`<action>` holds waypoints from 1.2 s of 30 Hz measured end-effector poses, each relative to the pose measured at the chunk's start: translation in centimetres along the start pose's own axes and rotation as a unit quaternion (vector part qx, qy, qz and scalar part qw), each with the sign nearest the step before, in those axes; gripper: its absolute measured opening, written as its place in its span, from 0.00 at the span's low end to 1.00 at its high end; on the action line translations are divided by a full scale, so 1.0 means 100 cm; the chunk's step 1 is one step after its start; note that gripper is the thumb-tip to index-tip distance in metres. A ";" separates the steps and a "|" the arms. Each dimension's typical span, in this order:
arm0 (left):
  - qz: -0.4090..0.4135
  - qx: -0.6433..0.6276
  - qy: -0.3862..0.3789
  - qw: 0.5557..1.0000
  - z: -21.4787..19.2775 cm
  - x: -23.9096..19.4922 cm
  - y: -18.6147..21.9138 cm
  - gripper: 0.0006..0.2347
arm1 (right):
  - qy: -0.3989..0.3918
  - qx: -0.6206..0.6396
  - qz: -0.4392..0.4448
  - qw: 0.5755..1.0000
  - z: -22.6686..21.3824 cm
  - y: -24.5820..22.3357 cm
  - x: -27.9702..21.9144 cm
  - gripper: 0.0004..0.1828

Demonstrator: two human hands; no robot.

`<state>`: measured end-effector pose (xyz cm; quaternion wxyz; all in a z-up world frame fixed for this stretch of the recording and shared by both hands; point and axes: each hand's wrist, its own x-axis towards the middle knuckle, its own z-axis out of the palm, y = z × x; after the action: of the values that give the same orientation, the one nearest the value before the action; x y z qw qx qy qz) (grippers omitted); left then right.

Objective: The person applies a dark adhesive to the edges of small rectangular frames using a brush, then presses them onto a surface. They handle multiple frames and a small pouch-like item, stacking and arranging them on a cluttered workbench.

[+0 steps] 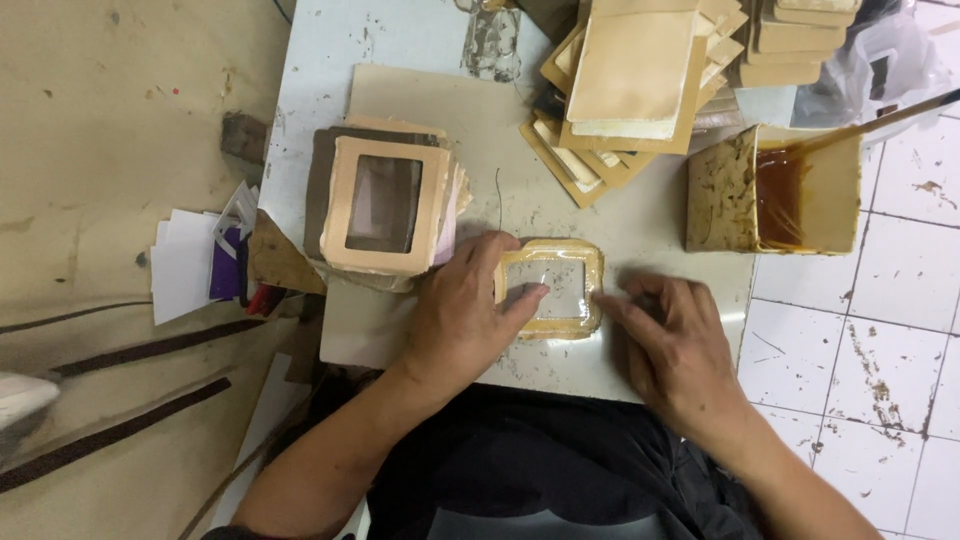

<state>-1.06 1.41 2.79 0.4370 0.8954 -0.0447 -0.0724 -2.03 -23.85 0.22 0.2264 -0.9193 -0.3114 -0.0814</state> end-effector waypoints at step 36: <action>-0.221 -0.062 -0.062 0.971 -0.002 -0.008 0.027 0.42 | -0.143 -0.187 0.137 0.962 -0.103 0.089 0.038 0.36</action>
<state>-1.88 -0.01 5.14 0.4609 0.8481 0.1319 -0.2255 6.31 -32.86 7.15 0.0128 -0.9812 -0.1908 0.0259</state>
